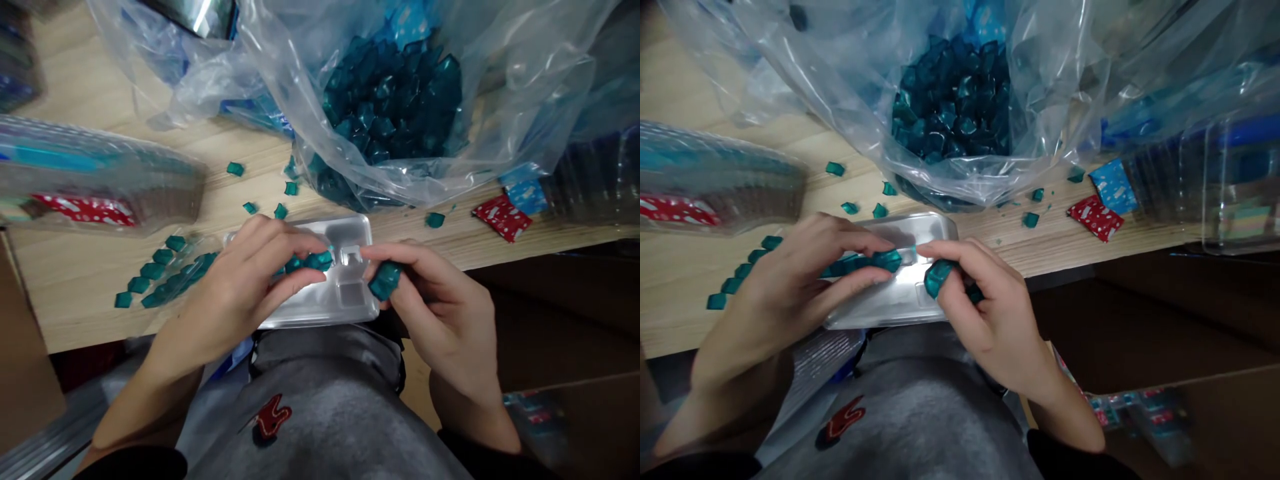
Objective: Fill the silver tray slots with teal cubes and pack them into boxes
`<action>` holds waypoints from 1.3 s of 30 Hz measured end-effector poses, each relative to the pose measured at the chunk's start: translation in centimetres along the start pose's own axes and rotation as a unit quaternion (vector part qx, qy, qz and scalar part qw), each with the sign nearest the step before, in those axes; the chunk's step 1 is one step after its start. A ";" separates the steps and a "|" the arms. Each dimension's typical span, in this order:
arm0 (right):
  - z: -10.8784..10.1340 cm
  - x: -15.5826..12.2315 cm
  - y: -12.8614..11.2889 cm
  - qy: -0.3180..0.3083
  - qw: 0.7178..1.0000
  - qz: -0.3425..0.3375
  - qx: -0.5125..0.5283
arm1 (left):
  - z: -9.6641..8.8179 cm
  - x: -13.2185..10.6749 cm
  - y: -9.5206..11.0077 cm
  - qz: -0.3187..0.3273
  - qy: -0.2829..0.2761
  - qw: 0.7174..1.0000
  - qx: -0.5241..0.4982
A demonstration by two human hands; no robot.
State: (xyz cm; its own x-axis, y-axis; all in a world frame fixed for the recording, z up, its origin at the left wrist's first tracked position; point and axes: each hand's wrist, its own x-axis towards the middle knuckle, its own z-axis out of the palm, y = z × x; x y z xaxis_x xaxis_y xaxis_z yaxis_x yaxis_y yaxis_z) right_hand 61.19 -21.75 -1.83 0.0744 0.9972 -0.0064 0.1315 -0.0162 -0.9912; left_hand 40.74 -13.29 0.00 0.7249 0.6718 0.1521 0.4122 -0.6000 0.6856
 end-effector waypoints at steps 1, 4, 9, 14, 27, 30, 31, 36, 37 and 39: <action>0.1 0.0 -0.1 -0.012 1.000 0.003 0.001 | 0.1 0.0 0.1 -0.003 0.005 1.000 -0.013; 0.4 -0.1 -0.5 -0.023 0.999 0.014 -0.019 | 0.4 0.0 0.0 -0.002 0.015 0.999 -0.029; 0.4 -0.1 -0.5 -0.023 0.998 -0.031 -0.057 | 1.3 0.3 -0.7 0.026 0.032 0.999 0.023; 0.0 0.1 -0.2 -0.023 0.997 -0.043 -0.065 | 2.0 -0.5 -0.9 -0.016 0.074 0.997 0.032; 0.7 1.2 0.8 0.127 0.962 -0.099 -0.223 | 2.3 -1.2 -1.0 -0.032 0.073 0.995 0.066; 1.2 2.0 1.6 0.144 0.911 -0.178 -0.342 | 1.6 -2.4 -1.0 -0.029 0.097 0.987 0.128; 1.2 2.2 1.6 0.123 0.901 -0.195 -0.368 | 1.2 -2.8 -1.0 -0.026 0.102 0.985 0.138; -0.2 2.3 0.6 -0.005 0.883 -0.192 -0.428 | 0.4 -4.1 -1.2 -0.017 0.118 0.984 0.131; -0.5 2.3 0.3 -0.023 0.883 -0.185 -0.430 | 0.6 -4.1 -1.3 -0.014 0.128 0.984 0.126; -1.0 2.2 -0.1 -0.040 0.888 -0.184 -0.420 | 1.0 -4.3 -1.7 -0.003 0.143 0.983 0.118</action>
State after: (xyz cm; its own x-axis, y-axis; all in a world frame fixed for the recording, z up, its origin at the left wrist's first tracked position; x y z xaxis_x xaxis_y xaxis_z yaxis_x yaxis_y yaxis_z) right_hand 62.31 -19.65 -1.60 -0.1927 0.9477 0.2544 0.8255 0.2967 -0.4801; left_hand 37.53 -15.59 -2.56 0.5504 0.7507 0.3654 0.5570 -0.6562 0.5091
